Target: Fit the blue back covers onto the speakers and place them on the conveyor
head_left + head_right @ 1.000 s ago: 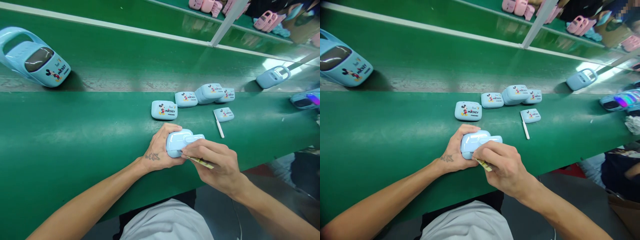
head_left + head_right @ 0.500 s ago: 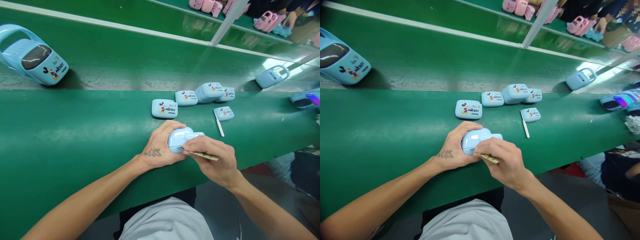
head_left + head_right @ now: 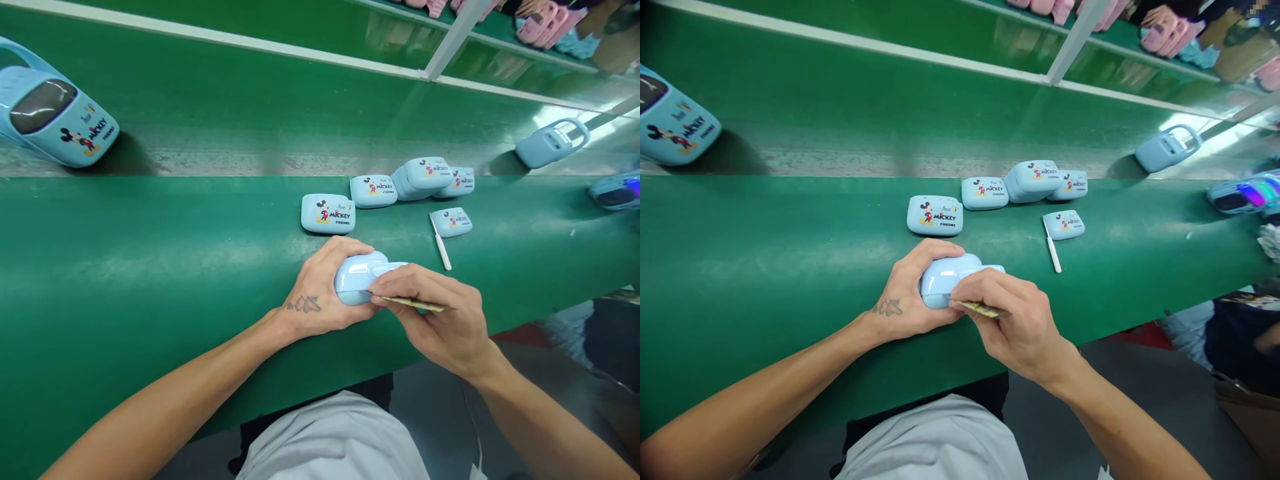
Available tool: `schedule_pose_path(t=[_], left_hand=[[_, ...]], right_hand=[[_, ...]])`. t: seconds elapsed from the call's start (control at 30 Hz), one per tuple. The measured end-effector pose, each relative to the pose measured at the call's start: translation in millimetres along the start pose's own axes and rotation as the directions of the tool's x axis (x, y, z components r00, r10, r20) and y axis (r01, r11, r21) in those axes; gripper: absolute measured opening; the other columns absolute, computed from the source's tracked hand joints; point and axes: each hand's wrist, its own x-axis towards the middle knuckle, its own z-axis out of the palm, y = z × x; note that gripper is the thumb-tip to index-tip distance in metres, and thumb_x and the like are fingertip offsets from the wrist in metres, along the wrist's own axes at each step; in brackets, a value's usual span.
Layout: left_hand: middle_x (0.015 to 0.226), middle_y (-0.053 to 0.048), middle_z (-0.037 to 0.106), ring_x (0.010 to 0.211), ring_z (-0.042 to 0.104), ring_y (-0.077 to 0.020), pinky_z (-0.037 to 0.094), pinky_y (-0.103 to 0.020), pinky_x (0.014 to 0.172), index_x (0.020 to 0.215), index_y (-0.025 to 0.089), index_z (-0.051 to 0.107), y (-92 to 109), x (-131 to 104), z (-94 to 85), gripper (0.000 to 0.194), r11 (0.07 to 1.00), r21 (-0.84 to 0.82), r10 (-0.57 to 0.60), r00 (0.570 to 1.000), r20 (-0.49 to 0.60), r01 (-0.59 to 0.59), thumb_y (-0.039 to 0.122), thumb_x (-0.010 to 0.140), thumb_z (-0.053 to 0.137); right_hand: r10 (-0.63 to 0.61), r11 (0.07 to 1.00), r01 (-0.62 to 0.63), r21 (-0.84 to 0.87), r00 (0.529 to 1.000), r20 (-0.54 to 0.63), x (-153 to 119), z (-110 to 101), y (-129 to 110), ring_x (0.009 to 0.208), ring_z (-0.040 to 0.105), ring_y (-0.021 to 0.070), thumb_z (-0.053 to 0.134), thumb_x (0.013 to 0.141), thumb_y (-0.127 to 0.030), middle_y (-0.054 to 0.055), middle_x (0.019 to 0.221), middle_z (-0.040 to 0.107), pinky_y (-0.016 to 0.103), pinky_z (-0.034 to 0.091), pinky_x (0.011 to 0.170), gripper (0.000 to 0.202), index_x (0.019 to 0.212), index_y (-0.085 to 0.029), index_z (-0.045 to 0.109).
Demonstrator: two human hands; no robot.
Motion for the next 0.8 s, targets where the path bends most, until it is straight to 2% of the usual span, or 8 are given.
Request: schedule_pose_path(t=[0.17,0.33,0.4,0.47,0.53,0.63,0.7,0.8], left_hand=[[0.116,-0.007,0.068,0.107,0.067,-0.0265,0.053,-0.041,0.095,0.115,0.022,0.06,-0.2,0.8,0.0,0.054,1.0,-0.012,0.007,1.0,0.017,-0.006,0.03,0.066,0.081],[0.117,-0.006,0.069,0.108,0.066,-0.0269,0.053,-0.042,0.097,0.114,0.024,0.06,0.2,1.0,0.2,0.055,1.0,0.006,-0.031,0.999,0.021,0.031,0.03,0.064,0.082],[0.117,-0.006,0.069,0.107,0.066,-0.0268,0.053,-0.042,0.097,0.114,0.024,0.06,0.7,1.0,0.6,0.055,0.999,0.011,-0.034,0.999,0.015,0.034,0.032,0.065,0.083],[0.116,-0.006,0.069,0.107,0.067,-0.0262,0.053,-0.041,0.096,0.114,0.024,0.06,1.6,1.1,0.6,0.053,0.999,0.023,-0.029,1.0,0.007,0.029,0.033,0.067,0.084],[0.116,-0.005,0.069,0.107,0.067,-0.0255,0.053,-0.04,0.096,0.114,0.023,0.061,2.9,1.3,0.0,0.054,0.999,0.045,-0.027,1.0,0.003,0.027,0.033,0.067,0.085],[0.117,-0.005,0.068,0.109,0.066,-0.0252,0.052,-0.04,0.098,0.115,0.023,0.06,4.7,1.6,-1.8,0.055,0.997,0.068,-0.04,0.999,0.008,0.04,0.031,0.067,0.087],[0.118,-0.005,0.068,0.11,0.066,-0.0254,0.051,-0.041,0.099,0.115,0.024,0.06,5.2,1.8,-2.7,0.056,0.997,0.068,-0.045,0.999,0.008,0.045,0.031,0.067,0.087],[0.117,-0.005,0.069,0.11,0.066,-0.0259,0.051,-0.042,0.099,0.115,0.024,0.06,4.9,1.7,-2.9,0.055,0.997,0.065,-0.048,0.999,0.004,0.048,0.032,0.067,0.087]], right_hand=[[-0.026,0.997,0.031,-0.072,0.997,0.066,-1.9,-3.6,0.5,0.076,0.072,0.017,0.056,0.089,0.001,0.002,0.084,0.073,0.028,0.057,0.07,0.027,0.093,-0.024,0.066],[-0.035,0.991,0.04,-0.126,0.998,0.043,1.5,1.5,-3.0,0.072,0.071,0.016,0.057,0.09,-0.003,0.001,0.082,0.074,0.026,0.056,0.066,0.024,0.088,-0.025,0.066],[0.028,0.996,-0.026,-0.084,0.999,0.025,4.6,1.5,-5.8,0.072,0.072,0.016,0.06,0.091,-0.007,0.001,0.08,0.074,0.026,0.056,0.066,0.02,0.085,-0.024,0.067],[0.152,0.988,-0.152,0.022,0.988,-0.007,7.3,-4.3,-5.1,0.069,0.072,0.0162,0.065,0.091,-0.014,0.001,0.079,0.074,0.027,0.058,0.064,0.012,0.084,-0.024,0.067],[0.294,0.95,-0.276,0.147,0.948,-0.124,8.2,-15.7,3.9,0.061,0.07,0.0158,0.07,0.09,-0.023,-0.001,0.076,0.073,0.028,0.058,0.059,0.005,0.09,-0.024,0.065],[0.462,0.884,-0.396,0.248,0.818,-0.343,4.8,-34.1,37.2,0.055,0.067,0.016,0.076,0.083,-0.033,-0.003,0.071,0.071,0.029,0.058,0.055,0.026,0.102,-0.025,0.06],[0.568,0.823,-0.511,0.249,0.758,-0.322,-0.5,-39.8,67.2,0.055,0.067,0.0172,0.079,0.078,-0.039,-0.002,0.071,0.071,0.031,0.057,0.056,0.035,0.102,-0.024,0.059],[0.696,0.718,-0.678,0.158,0.707,-0.124,-9.7,-36.8,104.2,0.057,0.068,0.0198,0.077,0.076,-0.045,0.001,0.069,0.071,0.033,0.057,0.058,0.042,0.105,-0.02,0.06]])
